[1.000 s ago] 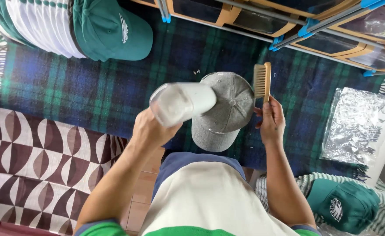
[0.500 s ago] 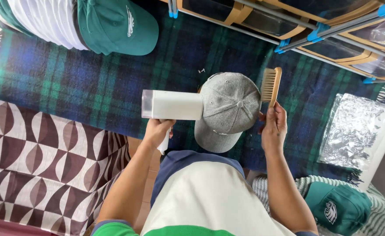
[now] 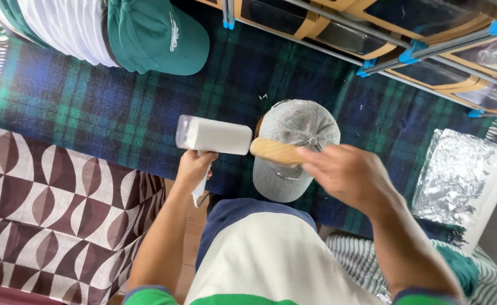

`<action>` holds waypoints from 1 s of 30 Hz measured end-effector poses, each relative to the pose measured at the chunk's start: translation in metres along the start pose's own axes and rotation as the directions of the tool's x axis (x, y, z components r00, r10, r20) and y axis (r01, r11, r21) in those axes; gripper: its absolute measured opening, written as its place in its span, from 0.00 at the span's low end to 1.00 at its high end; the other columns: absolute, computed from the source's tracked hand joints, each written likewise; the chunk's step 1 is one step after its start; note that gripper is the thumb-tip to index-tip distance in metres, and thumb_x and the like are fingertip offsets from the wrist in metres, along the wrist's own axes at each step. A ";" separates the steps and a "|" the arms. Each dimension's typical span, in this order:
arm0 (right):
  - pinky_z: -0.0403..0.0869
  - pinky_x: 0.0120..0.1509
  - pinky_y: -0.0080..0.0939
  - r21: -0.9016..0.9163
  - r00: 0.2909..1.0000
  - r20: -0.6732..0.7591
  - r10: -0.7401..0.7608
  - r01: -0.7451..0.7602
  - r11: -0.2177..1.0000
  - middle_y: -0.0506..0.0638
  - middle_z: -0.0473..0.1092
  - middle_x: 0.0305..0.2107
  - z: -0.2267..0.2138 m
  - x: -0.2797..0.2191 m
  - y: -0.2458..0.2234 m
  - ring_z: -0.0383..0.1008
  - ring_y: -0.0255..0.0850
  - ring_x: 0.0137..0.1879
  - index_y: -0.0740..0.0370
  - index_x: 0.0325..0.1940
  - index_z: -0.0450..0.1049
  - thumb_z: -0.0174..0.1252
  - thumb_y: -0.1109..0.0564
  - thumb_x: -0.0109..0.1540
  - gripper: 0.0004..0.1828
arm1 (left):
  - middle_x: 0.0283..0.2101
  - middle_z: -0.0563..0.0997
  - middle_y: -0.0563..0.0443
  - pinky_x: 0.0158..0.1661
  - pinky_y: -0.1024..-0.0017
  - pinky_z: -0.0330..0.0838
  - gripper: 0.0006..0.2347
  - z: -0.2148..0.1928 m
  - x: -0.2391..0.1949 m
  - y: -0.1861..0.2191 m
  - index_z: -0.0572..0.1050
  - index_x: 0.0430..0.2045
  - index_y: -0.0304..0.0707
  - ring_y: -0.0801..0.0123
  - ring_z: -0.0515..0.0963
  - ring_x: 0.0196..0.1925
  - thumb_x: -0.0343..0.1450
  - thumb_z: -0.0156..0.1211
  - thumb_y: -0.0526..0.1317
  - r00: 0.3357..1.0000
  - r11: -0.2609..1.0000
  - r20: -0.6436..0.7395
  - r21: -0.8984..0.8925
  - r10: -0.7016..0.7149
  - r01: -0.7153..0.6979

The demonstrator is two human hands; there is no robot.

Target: The person uses a hair dryer to blow air onto a gray baseball cap placed on a plaid surface. They hold the cap with one hand and direct the hair dryer with the other, moving it around the cap's surface. A brush is visible nearby but not used during the clip.

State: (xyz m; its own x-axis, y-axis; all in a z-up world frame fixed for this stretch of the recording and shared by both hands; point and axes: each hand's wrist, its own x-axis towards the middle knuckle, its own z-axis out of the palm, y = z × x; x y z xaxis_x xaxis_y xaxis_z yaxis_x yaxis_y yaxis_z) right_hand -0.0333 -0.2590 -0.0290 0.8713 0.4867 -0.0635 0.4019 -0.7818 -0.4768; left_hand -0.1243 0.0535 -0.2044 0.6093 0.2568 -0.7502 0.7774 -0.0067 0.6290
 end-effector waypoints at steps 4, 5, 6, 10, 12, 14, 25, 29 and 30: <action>0.78 0.41 0.55 -0.343 0.947 0.320 0.024 0.092 0.935 0.49 0.77 0.30 0.029 0.087 0.026 0.79 0.54 0.38 0.33 0.51 0.79 0.47 0.38 0.68 0.16 | 0.20 0.76 0.37 0.21 0.63 0.79 0.14 -0.003 -0.039 0.020 0.74 0.36 0.18 0.58 0.79 0.18 0.64 0.63 0.36 0.990 0.995 -0.138 -0.099 0.014 -0.028; 0.77 0.54 0.59 -0.268 0.904 0.394 0.167 -0.061 0.961 0.50 0.80 0.40 0.041 0.113 0.048 0.79 0.59 0.48 0.33 0.51 0.79 0.43 0.38 0.68 0.18 | 0.21 0.75 0.38 0.22 0.64 0.78 0.14 -0.009 -0.051 0.029 0.75 0.37 0.17 0.60 0.79 0.19 0.66 0.62 0.36 0.985 0.996 -0.167 -0.078 0.040 -0.053; 0.77 0.54 0.59 -0.265 0.905 0.392 0.164 -0.060 0.962 0.50 0.80 0.40 0.048 0.124 0.074 0.79 0.59 0.48 0.33 0.51 0.79 0.43 0.38 0.68 0.18 | 0.21 0.75 0.38 0.22 0.64 0.78 0.14 -0.009 -0.058 0.034 0.75 0.37 0.17 0.60 0.79 0.19 0.66 0.62 0.36 0.984 0.996 -0.170 -0.075 0.043 -0.056; 0.75 0.58 0.57 -0.304 0.891 0.245 0.383 -0.305 0.903 0.46 0.78 0.46 0.061 0.108 0.136 0.78 0.53 0.53 0.38 0.57 0.76 0.45 0.34 0.69 0.20 | 0.20 0.76 0.34 0.17 0.63 0.65 0.13 -0.005 -0.090 0.056 0.78 0.33 0.21 0.48 0.78 0.21 0.65 0.62 0.39 0.945 0.936 -0.097 0.201 0.313 -0.289; 0.73 0.60 0.58 -0.065 0.916 0.142 0.376 -0.370 0.927 0.49 0.77 0.49 0.059 0.080 0.139 0.77 0.54 0.54 0.43 0.64 0.73 0.46 0.34 0.72 0.23 | 0.22 0.77 0.24 0.18 0.63 0.56 0.14 0.006 -0.093 0.057 0.78 0.34 0.19 0.33 0.79 0.24 0.66 0.61 0.39 0.906 0.878 -0.068 0.288 0.417 -0.383; 0.77 0.37 0.53 0.185 0.871 0.032 0.490 -0.487 0.853 0.46 0.75 0.27 0.057 0.038 0.138 0.78 0.47 0.36 0.41 0.63 0.74 0.52 0.36 0.73 0.19 | 0.22 0.78 0.33 0.23 0.70 0.67 0.11 0.027 -0.084 0.044 0.77 0.30 0.26 0.46 0.78 0.20 0.67 0.64 0.40 0.772 0.685 0.013 0.451 0.636 -0.572; 0.76 0.19 0.39 0.653 0.578 -0.042 0.815 -0.602 0.460 0.58 0.75 0.24 0.149 -0.102 0.174 0.77 0.42 0.22 0.69 0.46 0.72 0.44 0.47 0.74 0.21 | 0.33 0.82 0.41 0.37 0.57 0.79 0.21 0.040 -0.119 0.026 0.77 0.41 0.31 0.45 0.83 0.35 0.63 0.70 0.50 0.734 0.594 -0.042 0.620 0.677 -0.512; 0.71 0.59 0.66 0.368 0.460 -0.021 0.887 -0.822 0.435 0.67 0.75 0.38 0.169 -0.126 0.162 0.74 0.66 0.53 0.66 0.50 0.71 0.50 0.44 0.71 0.20 | 0.32 0.81 0.42 0.35 0.58 0.79 0.22 0.038 -0.115 -0.032 0.77 0.39 0.32 0.46 0.83 0.34 0.60 0.74 0.50 0.653 0.545 -0.063 0.615 0.755 -0.571; 0.71 0.59 0.66 0.372 0.463 -0.021 0.886 -0.819 0.436 0.67 0.75 0.38 0.177 -0.126 0.174 0.74 0.66 0.53 0.66 0.50 0.71 0.50 0.44 0.71 0.20 | 0.32 0.81 0.42 0.35 0.58 0.79 0.22 0.045 -0.115 -0.037 0.77 0.39 0.32 0.46 0.83 0.34 0.60 0.74 0.50 0.650 0.542 -0.065 0.617 0.757 -0.570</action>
State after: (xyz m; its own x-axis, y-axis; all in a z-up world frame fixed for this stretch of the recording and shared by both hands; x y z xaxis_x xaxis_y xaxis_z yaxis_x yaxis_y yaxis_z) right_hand -0.1229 -0.3875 -0.2593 0.7653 -0.4758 -0.4336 -0.6431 -0.5948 -0.4823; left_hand -0.2161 -0.0189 -0.1510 0.9745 0.2242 0.0015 0.1708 -0.7467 0.6429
